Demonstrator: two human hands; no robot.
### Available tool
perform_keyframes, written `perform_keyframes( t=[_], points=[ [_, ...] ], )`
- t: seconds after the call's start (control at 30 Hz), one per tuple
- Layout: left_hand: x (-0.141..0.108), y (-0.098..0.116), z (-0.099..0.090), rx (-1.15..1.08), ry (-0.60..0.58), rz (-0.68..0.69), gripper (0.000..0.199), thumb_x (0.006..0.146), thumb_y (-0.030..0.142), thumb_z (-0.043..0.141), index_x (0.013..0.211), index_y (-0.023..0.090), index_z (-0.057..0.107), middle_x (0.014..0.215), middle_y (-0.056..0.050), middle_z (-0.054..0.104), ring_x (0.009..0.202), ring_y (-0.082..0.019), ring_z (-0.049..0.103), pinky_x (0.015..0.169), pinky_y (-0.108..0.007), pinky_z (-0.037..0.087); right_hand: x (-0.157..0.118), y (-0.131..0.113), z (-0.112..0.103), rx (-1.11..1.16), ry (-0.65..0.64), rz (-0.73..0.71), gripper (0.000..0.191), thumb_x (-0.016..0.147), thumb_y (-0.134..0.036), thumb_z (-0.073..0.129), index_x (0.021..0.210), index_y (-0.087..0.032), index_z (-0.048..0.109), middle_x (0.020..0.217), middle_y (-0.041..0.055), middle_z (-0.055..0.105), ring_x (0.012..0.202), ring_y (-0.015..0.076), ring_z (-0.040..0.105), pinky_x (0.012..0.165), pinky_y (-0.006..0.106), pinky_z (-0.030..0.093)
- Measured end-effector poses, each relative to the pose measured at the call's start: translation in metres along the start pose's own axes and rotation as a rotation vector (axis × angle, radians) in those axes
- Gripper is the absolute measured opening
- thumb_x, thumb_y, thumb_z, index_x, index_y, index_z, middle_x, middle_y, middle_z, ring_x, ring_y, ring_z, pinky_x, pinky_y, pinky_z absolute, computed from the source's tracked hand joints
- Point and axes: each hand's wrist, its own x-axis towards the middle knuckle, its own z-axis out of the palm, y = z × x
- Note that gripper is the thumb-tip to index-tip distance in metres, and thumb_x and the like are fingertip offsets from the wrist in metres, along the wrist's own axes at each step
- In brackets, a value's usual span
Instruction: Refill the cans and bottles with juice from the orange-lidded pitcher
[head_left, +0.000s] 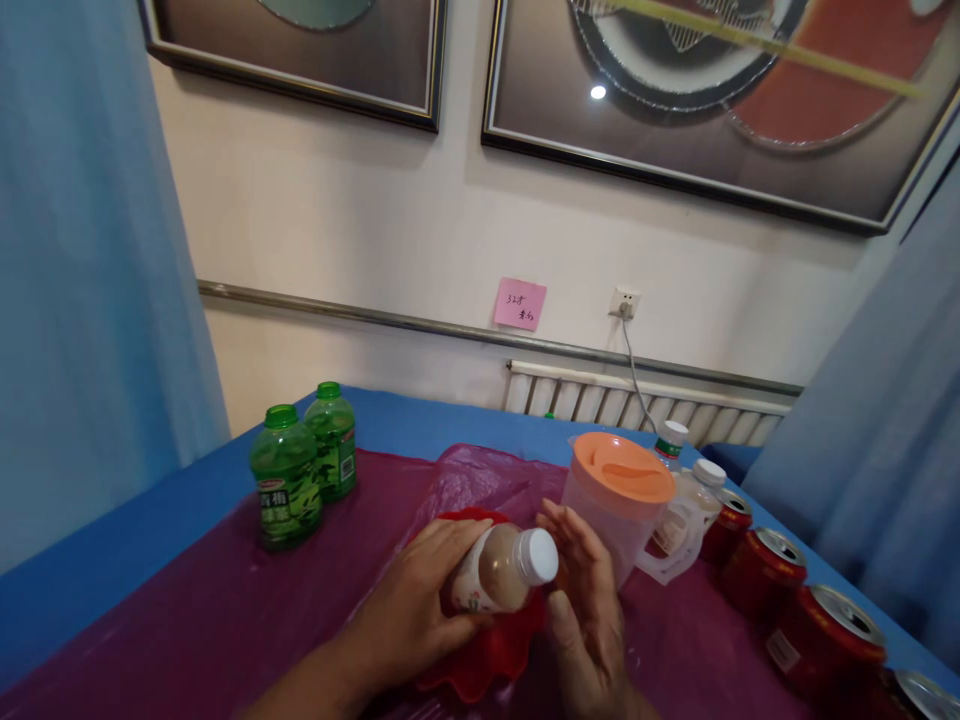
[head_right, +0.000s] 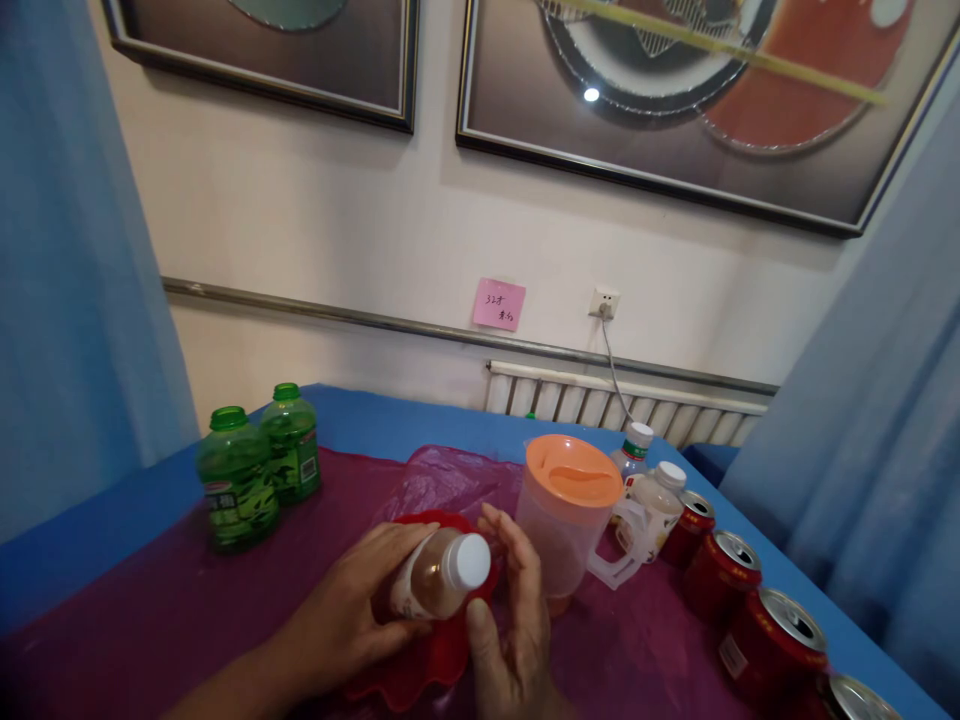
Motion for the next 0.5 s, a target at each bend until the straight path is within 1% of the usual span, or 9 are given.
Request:
perform_keyframes(
  t=[0.07,0.13,0.17,0.23,0.3,0.33,0.4,0.5],
  points=[
    [0.0,-0.002,0.001,0.006,0.007,0.003,0.069,0.074,0.028,0.077,0.138,0.03,0.052,0.133,-0.006,0.066,0.118,-0.029,0.06,0.105,-0.045,0.046,-0.002,0.002,0.0,-0.045,0.001,0.001,0.044,0.102,-0.04,0.047,0.144,-0.026,0.048,0.142,0.0131,0.057,0.131,0.0294,0.056,0.108,0.051,0.047],
    [-0.001,-0.002,0.002,0.01,0.007,0.014,0.069,0.074,0.026,0.076,0.138,0.03,0.051,0.133,-0.005,0.066,0.118,-0.028,0.06,0.105,-0.043,0.046,-0.003,0.009,-0.002,-0.096,0.013,-0.023,0.039,0.098,-0.036,0.057,0.135,-0.026,0.055,0.133,0.0123,0.062,0.125,0.0289,0.059,0.104,0.049,0.05],
    [-0.001,-0.003,0.002,0.012,0.005,0.019,0.069,0.074,0.025,0.076,0.138,0.03,0.051,0.133,-0.005,0.065,0.119,-0.027,0.06,0.106,-0.042,0.046,-0.003,0.013,-0.004,-0.111,0.022,-0.045,0.04,0.094,-0.037,0.063,0.132,-0.025,0.056,0.13,0.0122,0.063,0.122,0.0287,0.061,0.101,0.047,0.052],
    [-0.001,-0.002,0.002,0.016,-0.003,0.026,0.069,0.074,0.025,0.077,0.138,0.03,0.051,0.134,-0.005,0.065,0.119,-0.027,0.06,0.106,-0.042,0.045,-0.003,0.019,-0.006,-0.109,0.024,-0.07,0.052,0.088,-0.04,0.072,0.134,-0.025,0.053,0.128,0.0123,0.062,0.117,0.0285,0.063,0.096,0.043,0.056],
    [-0.002,-0.002,0.002,0.018,-0.007,0.015,0.071,0.073,0.025,0.077,0.139,0.03,0.05,0.135,-0.005,0.064,0.121,-0.028,0.059,0.107,-0.042,0.045,-0.003,0.021,-0.007,-0.084,0.001,-0.061,0.06,0.09,-0.045,0.069,0.142,-0.024,0.047,0.134,0.0141,0.059,0.121,0.03,0.061,0.097,0.044,0.055],
    [-0.002,-0.003,0.002,0.018,-0.007,0.007,0.072,0.073,0.025,0.078,0.14,0.03,0.049,0.135,-0.006,0.064,0.121,-0.028,0.058,0.107,-0.043,0.045,-0.003,0.019,-0.007,-0.069,-0.011,-0.051,0.06,0.092,-0.046,0.065,0.145,-0.024,0.045,0.137,0.015,0.058,0.124,0.0308,0.06,0.099,0.046,0.054],
    [-0.002,-0.004,0.002,0.019,-0.006,-0.008,0.073,0.073,0.027,0.078,0.14,0.03,0.049,0.136,-0.006,0.063,0.122,-0.029,0.058,0.108,-0.045,0.045,-0.003,0.014,-0.006,-0.059,-0.016,-0.04,0.054,0.098,-0.042,0.057,0.147,-0.023,0.044,0.14,0.0155,0.058,0.128,0.0308,0.058,0.102,0.047,0.052],
    [-0.002,-0.005,0.002,0.021,-0.002,-0.009,0.073,0.073,0.026,0.077,0.14,0.03,0.048,0.137,-0.006,0.063,0.123,-0.03,0.057,0.108,-0.046,0.044,-0.003,0.008,-0.003,-0.076,-0.002,-0.073,0.044,0.099,-0.033,0.056,0.142,-0.024,0.052,0.136,0.0141,0.062,0.125,0.0291,0.061,0.102,0.047,0.052]
  ],
)
